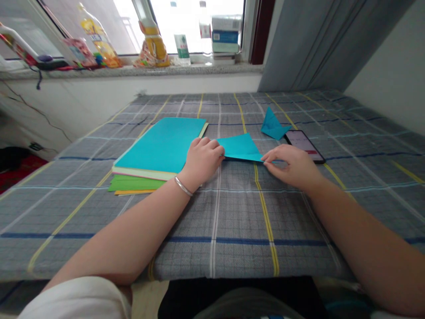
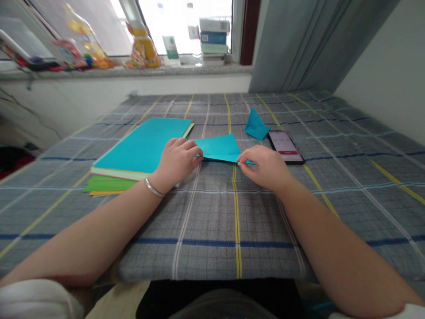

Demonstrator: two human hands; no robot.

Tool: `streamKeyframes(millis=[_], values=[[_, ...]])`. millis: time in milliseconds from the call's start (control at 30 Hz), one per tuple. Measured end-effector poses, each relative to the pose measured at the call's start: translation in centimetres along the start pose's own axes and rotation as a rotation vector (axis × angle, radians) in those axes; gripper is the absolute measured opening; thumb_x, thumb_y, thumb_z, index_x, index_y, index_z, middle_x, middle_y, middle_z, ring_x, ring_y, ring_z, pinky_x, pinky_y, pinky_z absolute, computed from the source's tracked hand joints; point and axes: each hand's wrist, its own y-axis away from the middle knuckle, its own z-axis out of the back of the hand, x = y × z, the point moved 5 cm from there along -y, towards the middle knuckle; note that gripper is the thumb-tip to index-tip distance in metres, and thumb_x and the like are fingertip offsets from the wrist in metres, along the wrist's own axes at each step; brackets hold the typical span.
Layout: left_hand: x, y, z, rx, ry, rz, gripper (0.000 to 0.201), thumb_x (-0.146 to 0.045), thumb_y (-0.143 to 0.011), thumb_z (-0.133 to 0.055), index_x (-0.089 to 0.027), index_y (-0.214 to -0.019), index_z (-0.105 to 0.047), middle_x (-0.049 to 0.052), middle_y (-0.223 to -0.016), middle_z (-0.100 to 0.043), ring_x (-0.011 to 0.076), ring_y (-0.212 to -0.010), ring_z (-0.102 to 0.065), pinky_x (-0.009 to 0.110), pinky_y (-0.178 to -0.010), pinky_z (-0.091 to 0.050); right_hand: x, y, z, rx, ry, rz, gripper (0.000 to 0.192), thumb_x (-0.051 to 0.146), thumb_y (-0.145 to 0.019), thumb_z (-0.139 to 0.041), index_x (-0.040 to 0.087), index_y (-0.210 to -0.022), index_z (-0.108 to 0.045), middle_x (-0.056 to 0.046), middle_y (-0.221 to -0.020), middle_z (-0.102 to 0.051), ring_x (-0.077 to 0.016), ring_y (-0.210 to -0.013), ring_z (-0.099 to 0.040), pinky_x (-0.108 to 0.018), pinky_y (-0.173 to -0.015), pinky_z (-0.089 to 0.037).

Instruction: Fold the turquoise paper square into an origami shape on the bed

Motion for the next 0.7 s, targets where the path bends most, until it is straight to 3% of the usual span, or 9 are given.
streamKeyframes(millis=[100,300,433,500,700], values=[[-2.0,0.1,0.3,-0.005,0.042,-0.120,0.014,-0.031,-0.091,-0.061,-0.021,-0.099,-0.067,0.005,-0.099,-0.068,0.0232,-0.094,-0.057,0.036,-0.076,-0.041,1.0,0.0,-1.1,0.037,0.073,0.020,0.009,0.024,-0.086,-0.058,0.023,-0.081,-0.066,-0.002,-0.090,-0.075,-0.0217,-0.089,-0.068,-0.035,-0.080,-0.051],[-4.6,0.3,0.3,0.010,0.123,-0.255,0.014,-0.031,-0.094,-0.057,-0.023,-0.100,-0.067,0.002,-0.100,-0.069,0.0176,-0.086,-0.059,0.028,-0.065,-0.041,2.7,-0.2,-2.5,0.073,-0.005,0.051,0.015,0.030,-0.090,-0.058,0.022,-0.082,-0.068,-0.002,-0.092,-0.075,-0.0203,-0.090,-0.068,-0.034,-0.083,-0.051],[-3.7,0.4,0.5,-0.066,0.189,-0.186,0.015,-0.021,-0.095,-0.053,-0.023,-0.096,-0.067,0.002,-0.102,-0.068,0.0153,-0.081,-0.061,0.026,-0.065,-0.044,1.1,-0.3,-2.1,0.059,-0.052,0.000,0.020,0.025,-0.093,-0.050,0.023,-0.095,-0.070,-0.003,-0.100,-0.074,-0.0221,-0.100,-0.067,-0.039,-0.092,-0.050],[-2.9,0.4,0.4,-0.095,0.282,-0.141,0.016,-0.017,-0.093,-0.052,-0.021,-0.092,-0.067,0.003,-0.100,-0.068,0.0152,-0.084,-0.062,0.027,-0.069,-0.047,-0.6,-0.2,-2.1,0.044,-0.007,-0.057,0.028,0.017,-0.088,-0.050,0.024,-0.109,-0.068,-0.005,-0.115,-0.071,-0.0252,-0.112,-0.062,-0.046,-0.100,-0.047],[-0.2,0.0,-0.3,-0.176,0.812,-0.047,0.013,-0.013,-0.089,-0.055,-0.019,-0.086,-0.066,0.005,-0.102,-0.070,0.0145,-0.097,-0.065,0.032,-0.088,-0.052,-4.9,1.0,-3.5,0.085,0.112,-0.237,0.069,0.010,-0.071,-0.056,0.020,-0.139,-0.050,-0.015,-0.144,-0.048,-0.0340,-0.134,-0.044,-0.055,-0.111,-0.037]])
